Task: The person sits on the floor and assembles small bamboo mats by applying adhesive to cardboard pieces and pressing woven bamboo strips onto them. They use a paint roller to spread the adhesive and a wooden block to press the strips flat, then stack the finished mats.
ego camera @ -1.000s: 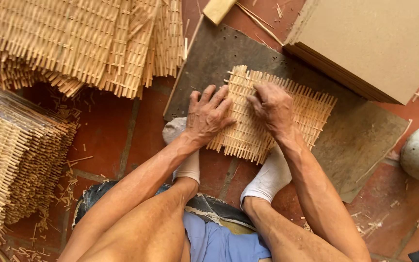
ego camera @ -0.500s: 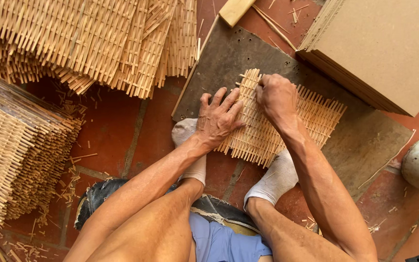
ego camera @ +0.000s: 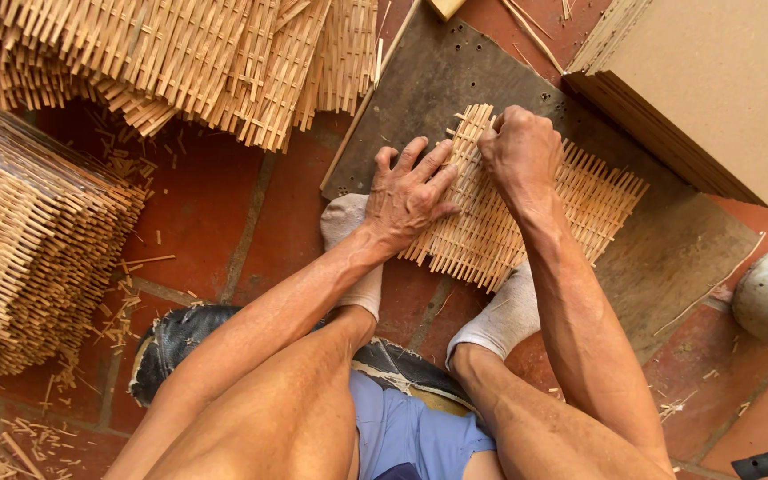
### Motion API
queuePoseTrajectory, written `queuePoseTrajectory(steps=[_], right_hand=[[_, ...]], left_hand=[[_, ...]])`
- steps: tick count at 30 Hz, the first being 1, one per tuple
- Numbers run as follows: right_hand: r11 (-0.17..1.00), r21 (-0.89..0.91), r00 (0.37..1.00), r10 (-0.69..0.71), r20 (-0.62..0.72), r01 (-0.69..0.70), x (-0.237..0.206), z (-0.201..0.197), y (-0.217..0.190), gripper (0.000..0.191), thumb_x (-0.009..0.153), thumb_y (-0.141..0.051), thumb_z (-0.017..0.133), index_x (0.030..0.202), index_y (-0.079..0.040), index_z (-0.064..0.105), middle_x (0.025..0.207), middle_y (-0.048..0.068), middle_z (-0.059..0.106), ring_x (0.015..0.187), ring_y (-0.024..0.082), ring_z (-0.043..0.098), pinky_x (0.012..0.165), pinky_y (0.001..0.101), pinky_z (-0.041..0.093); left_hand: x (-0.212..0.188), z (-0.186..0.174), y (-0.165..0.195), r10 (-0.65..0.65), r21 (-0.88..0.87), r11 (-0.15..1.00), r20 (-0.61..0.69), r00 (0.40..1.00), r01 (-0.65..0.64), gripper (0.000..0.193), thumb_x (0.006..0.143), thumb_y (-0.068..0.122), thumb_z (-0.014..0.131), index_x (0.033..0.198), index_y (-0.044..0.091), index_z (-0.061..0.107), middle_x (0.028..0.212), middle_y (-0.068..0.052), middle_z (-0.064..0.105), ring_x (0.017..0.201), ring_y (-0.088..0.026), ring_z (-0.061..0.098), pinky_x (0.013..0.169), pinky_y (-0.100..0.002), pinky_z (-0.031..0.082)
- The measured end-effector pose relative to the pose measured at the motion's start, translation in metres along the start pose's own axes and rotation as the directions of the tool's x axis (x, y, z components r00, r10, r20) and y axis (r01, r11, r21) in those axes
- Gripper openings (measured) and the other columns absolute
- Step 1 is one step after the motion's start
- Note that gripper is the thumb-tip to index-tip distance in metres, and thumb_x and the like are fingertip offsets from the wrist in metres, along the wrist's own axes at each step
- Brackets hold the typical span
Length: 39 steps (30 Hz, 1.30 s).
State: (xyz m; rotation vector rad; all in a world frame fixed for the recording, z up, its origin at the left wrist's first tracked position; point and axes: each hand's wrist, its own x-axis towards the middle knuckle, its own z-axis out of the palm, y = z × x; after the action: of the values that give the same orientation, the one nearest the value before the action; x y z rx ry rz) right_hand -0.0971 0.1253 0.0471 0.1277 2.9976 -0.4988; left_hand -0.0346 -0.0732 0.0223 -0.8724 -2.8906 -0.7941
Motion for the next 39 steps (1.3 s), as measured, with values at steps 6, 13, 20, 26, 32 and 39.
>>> queuePoseTrajectory(steps=[6, 13, 20, 26, 32, 39], right_hand=[[0.981, -0.189, 0.994, -0.023, 0.105, 0.042, 0.013, 0.012, 0.010, 0.017, 0.085, -0.016, 0.076, 0.077, 0.000, 0.073, 0.070, 0.021, 0.068, 0.061, 0.030, 0.068, 0.052, 0.0430, 0.055], [0.966, -0.257, 0.940, 0.084, 0.330, 0.004, 0.037, 0.022, 0.011, 0.021, 0.092, 0.002, 0.060, 0.075, -0.005, 0.070, 0.063, 0.011, 0.063, 0.052, 0.017, 0.056, 0.042, 0.0342, 0.055], [0.981, -0.165, 0.843, 0.005, 0.538, 0.099, 0.044, -0.023, 0.014, 0.019, 0.095, -0.010, 0.071, 0.079, 0.001, 0.072, 0.070, 0.016, 0.068, 0.056, 0.020, 0.059, 0.054, 0.0369, 0.056], [0.962, 0.258, 0.948, 0.006, 0.318, -0.093, 0.022, -0.042, 0.035, 0.014, 0.099, -0.006, 0.062, 0.103, -0.005, 0.075, 0.089, 0.013, 0.075, 0.069, 0.019, 0.070, 0.058, 0.0339, 0.060], [0.897, 0.283, 0.935, -0.356, 0.008, 0.339, -0.039, -0.006, 0.018, 0.008, 0.102, -0.007, 0.070, 0.101, -0.002, 0.077, 0.087, 0.013, 0.075, 0.070, 0.019, 0.070, 0.062, 0.0343, 0.059], [0.917, 0.297, 0.955, -0.292, 0.042, 0.267, -0.132, 0.012, -0.004, 0.042, 0.084, -0.012, 0.085, 0.120, -0.003, 0.064, 0.094, 0.013, 0.068, 0.085, 0.025, 0.068, 0.073, 0.0380, 0.058]], left_hand=[[-0.001, 0.001, -0.002, 0.006, 0.029, 1.000, -0.005, 1.000, -0.006, 0.060, 0.082, 0.052, 0.079, 0.130, 0.017, 0.067, 0.151, -0.005, 0.052, 0.138, -0.030, 0.041, 0.105, -0.054, 0.031], [-0.001, 0.002, 0.002, 0.013, 0.008, 1.000, -0.026, 1.000, -0.012, 0.060, 0.083, 0.053, 0.077, 0.129, 0.016, 0.066, 0.151, -0.006, 0.051, 0.138, -0.031, 0.040, 0.106, -0.055, 0.030], [-0.003, -0.002, 0.001, 0.011, -0.040, 0.999, -0.063, 0.998, -0.013, 0.060, 0.081, 0.051, 0.080, 0.127, 0.014, 0.066, 0.152, -0.006, 0.050, 0.138, -0.031, 0.041, 0.107, -0.055, 0.031], [-0.004, 0.001, 0.000, 0.008, -0.041, 0.999, -0.031, 1.000, -0.009, 0.059, 0.082, 0.050, 0.080, 0.127, 0.015, 0.067, 0.153, -0.006, 0.051, 0.139, -0.030, 0.041, 0.107, -0.054, 0.031], [-0.003, 0.001, 0.000, 0.001, -0.028, 1.000, -0.037, 0.999, -0.002, 0.058, 0.083, 0.053, 0.078, 0.129, 0.018, 0.067, 0.152, -0.005, 0.050, 0.138, -0.030, 0.040, 0.106, -0.054, 0.029], [-0.004, 0.005, -0.004, -0.007, -0.043, 0.999, -0.061, 0.998, 0.004, 0.050, 0.088, 0.049, 0.079, 0.126, 0.018, 0.068, 0.152, -0.004, 0.052, 0.138, -0.028, 0.042, 0.106, -0.052, 0.030]])
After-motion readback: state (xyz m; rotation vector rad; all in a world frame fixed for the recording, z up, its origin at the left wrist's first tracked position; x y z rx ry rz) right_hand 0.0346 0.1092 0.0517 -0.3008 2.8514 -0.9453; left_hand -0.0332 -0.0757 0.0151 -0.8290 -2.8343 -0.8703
